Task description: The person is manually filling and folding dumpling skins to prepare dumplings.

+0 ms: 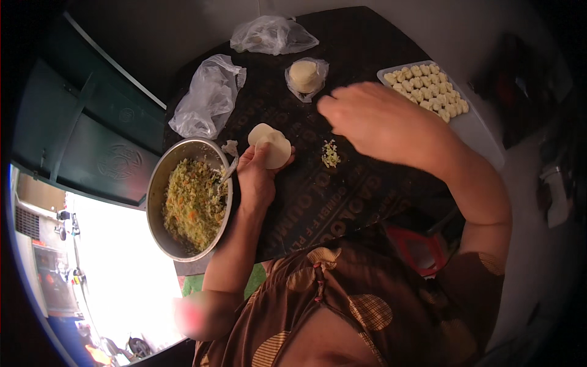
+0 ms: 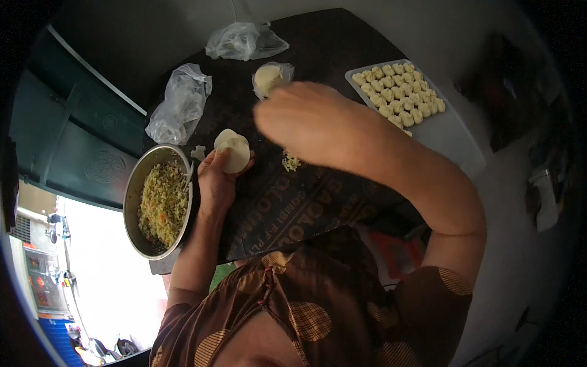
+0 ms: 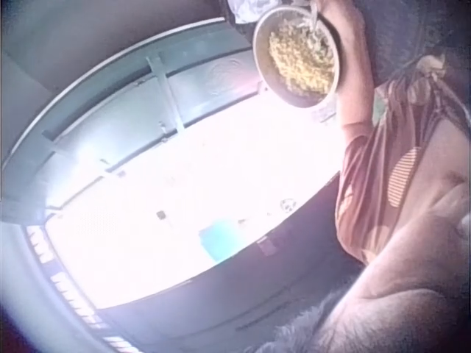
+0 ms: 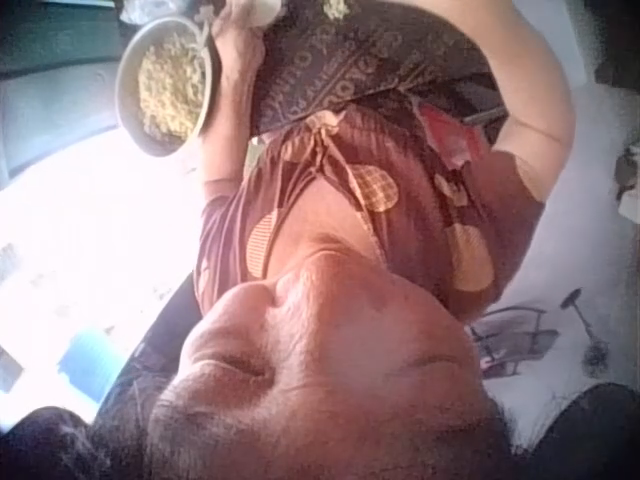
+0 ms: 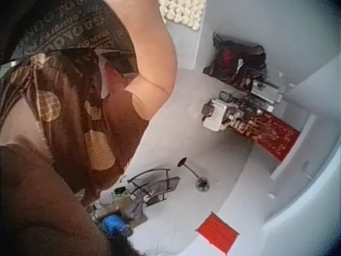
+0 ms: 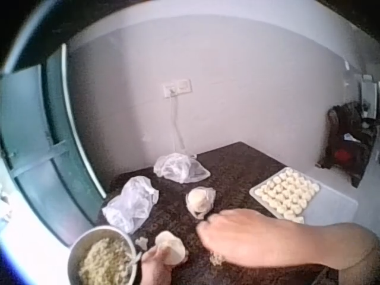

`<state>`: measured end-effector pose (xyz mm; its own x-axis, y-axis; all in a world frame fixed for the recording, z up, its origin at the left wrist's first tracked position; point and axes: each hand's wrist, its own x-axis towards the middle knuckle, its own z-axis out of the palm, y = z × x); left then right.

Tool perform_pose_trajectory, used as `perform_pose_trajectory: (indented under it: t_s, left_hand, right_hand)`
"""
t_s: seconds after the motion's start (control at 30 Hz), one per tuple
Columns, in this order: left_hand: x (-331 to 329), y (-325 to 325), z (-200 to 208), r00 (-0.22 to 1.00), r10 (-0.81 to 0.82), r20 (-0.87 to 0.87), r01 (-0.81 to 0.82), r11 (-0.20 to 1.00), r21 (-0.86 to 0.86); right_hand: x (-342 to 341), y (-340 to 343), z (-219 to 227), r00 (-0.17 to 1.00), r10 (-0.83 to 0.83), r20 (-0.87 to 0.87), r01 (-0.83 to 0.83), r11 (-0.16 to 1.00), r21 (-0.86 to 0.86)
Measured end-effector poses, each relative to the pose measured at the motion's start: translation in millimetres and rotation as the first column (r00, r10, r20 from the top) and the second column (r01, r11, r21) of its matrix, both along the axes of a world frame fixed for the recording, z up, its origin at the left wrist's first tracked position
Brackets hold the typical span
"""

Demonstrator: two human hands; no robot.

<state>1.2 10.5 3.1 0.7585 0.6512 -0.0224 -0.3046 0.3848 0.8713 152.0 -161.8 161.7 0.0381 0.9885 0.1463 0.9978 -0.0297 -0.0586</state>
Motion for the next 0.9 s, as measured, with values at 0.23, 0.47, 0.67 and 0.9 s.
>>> perform_pose_trajectory:
  t_s: [0.23,0.47,0.67,0.9]
  left_hand:
    - [-2,-3,1,1.000,-0.004,-0.031,0.004,1.000,-0.020]
    - [-3,-6,5,1.000,-0.006,-0.031,0.005,0.999,-0.038]
    - [-2,-6,7,0.999,-0.008,-0.048,0.006,0.999,-0.039]
    - [-2,-2,3,0.997,-0.073,0.009,0.073,0.971,-0.228]
  right_hand:
    - [29,-1,-95,0.912,-0.197,-0.361,0.106,0.960,-0.258]
    - [20,14,-127,0.894,-0.223,-0.389,0.145,0.965,-0.219]
    - [7,26,-138,0.911,-0.094,-0.401,0.070,0.995,-0.075]
    - [3,20,-140,0.939,-0.005,-0.345,0.003,1.000,-0.008]
